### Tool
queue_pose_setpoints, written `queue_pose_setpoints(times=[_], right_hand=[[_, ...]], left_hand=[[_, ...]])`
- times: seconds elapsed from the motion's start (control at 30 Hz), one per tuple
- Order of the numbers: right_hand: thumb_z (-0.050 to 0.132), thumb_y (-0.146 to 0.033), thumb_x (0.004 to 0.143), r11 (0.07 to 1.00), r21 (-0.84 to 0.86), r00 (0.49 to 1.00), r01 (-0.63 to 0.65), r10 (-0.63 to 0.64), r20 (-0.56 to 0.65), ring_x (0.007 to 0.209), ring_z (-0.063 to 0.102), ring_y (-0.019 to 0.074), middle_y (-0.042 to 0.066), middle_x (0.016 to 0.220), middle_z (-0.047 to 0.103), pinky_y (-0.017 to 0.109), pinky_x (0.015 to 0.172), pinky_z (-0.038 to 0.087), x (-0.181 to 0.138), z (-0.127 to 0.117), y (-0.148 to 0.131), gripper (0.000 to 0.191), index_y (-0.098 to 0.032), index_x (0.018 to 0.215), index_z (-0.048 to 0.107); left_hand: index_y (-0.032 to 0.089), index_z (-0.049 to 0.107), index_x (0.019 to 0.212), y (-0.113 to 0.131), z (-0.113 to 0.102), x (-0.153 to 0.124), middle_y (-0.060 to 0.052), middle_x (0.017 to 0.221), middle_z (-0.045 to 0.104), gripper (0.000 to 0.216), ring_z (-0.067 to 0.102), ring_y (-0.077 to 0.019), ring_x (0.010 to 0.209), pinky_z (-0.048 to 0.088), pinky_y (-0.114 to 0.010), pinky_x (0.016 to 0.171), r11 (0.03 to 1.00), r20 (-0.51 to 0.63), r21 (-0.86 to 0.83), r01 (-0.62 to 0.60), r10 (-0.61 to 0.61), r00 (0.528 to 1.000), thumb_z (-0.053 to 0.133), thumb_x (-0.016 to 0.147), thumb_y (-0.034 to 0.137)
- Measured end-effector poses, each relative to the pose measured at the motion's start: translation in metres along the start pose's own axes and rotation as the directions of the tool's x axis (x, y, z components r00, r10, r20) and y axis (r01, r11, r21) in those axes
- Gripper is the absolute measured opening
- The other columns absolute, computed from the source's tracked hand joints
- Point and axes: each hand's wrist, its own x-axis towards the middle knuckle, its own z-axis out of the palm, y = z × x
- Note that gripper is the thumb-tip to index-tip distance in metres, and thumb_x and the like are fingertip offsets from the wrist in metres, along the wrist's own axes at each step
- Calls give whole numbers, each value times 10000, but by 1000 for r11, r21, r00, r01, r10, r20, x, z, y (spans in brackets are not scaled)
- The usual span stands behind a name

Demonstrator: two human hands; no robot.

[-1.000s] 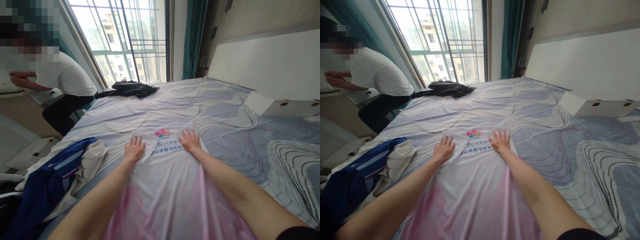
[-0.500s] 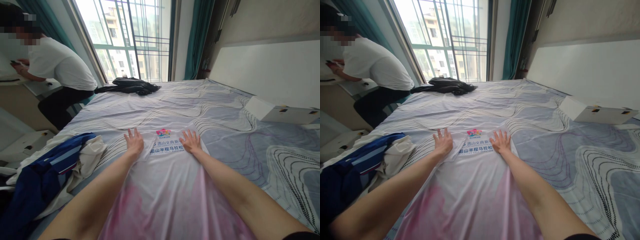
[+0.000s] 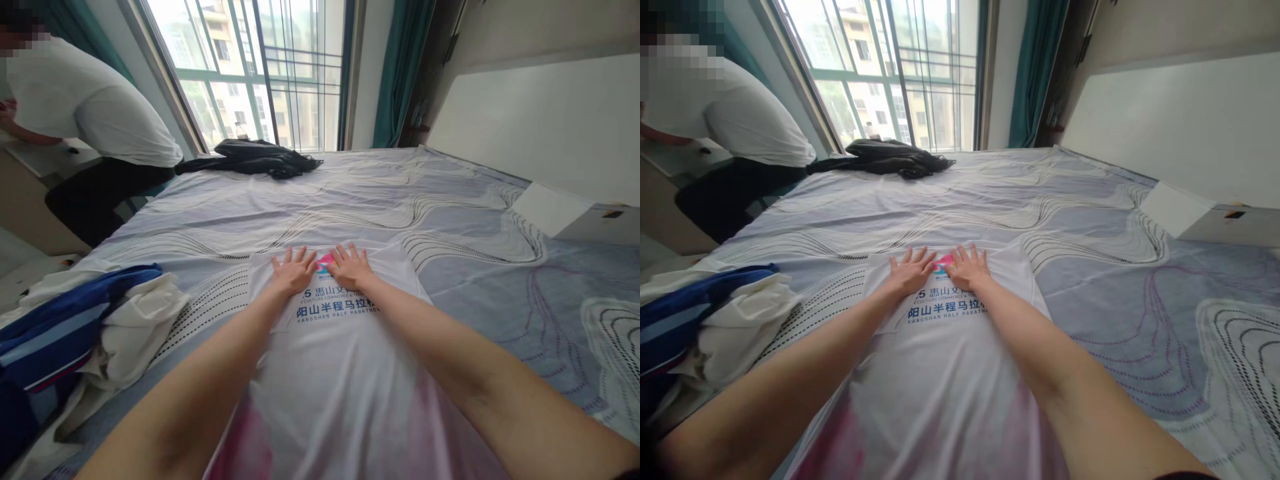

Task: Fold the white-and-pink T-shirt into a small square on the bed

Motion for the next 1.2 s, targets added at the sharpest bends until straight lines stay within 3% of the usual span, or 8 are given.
queue_pose_setpoints(times=[0.23,0.47,0.63,0.77,0.87,0.93,1.03,1.2], right_hand=[[230,-636,1014,997,-8,997,-71,71,-25,1567,-22,393,-12,1729,41,714,1200,-15,49,0,8,714,-325,1652,146],[210,-620,1035,999,25,999,-22,23,-40,1567,-108,353,16,1725,-61,645,1231,-45,38,-6,5,733,-268,1661,64],[192,-601,1049,998,-26,991,55,-58,-119,1578,-38,336,21,1725,20,642,1239,-38,-27,-2,26,724,-234,1662,77],[181,-515,1069,997,-37,981,-71,63,-182,1574,71,355,57,1714,127,633,1247,94,-97,2,51,679,-177,1656,154],[199,-466,1073,989,-102,952,-105,70,-297,1576,67,346,64,1708,155,634,1243,99,-137,4,53,647,-167,1647,204],[248,-454,1068,982,-138,949,-130,84,-303,1572,98,349,75,1700,189,623,1244,108,-160,10,45,633,-169,1632,268],[294,-431,1057,973,-154,955,-170,124,-271,1570,110,355,89,1701,171,601,1246,121,-200,26,25,630,-163,1627,286],[325,-379,1033,962,-146,934,-230,176,-312,1565,139,359,97,1702,179,624,1228,144,-302,58,-3,620,-187,1622,309]], left_hand=[[468,210,1602,-11,3,50,19,1728,87,616,54,-433,1566,52,-849,1110,995,15,100,32,-33,999,182,1001,602],[336,144,1642,1,-3,22,-29,1730,23,672,-38,-399,1571,14,-759,1184,998,-130,68,-9,18,991,136,1021,592],[333,240,1625,-32,-6,-43,-24,1727,80,661,17,-355,1580,84,-672,1229,975,-2,80,-207,208,978,236,1020,600],[232,331,1603,-54,-14,-109,-71,1722,138,653,58,-356,1579,163,-611,1244,995,-139,-63,-72,63,988,230,1028,525],[107,372,1561,-35,-12,-166,-178,1661,303,702,253,-331,1544,289,-519,1229,987,-406,-157,22,-85,910,322,1004,531],[2,384,1515,-13,-3,-208,-274,1557,418,771,397,-344,1460,382,-490,1170,979,-485,-149,138,-194,853,365,980,557],[-93,475,1388,17,17,-274,-355,1350,537,839,540,-428,1258,483,-534,1001,921,-471,-26,389,-354,808,434,924,605],[177,664,911,25,43,-385,-168,941,691,435,662,-333,929,506,-435,853,884,-239,-80,460,-465,852,359,965,483]])
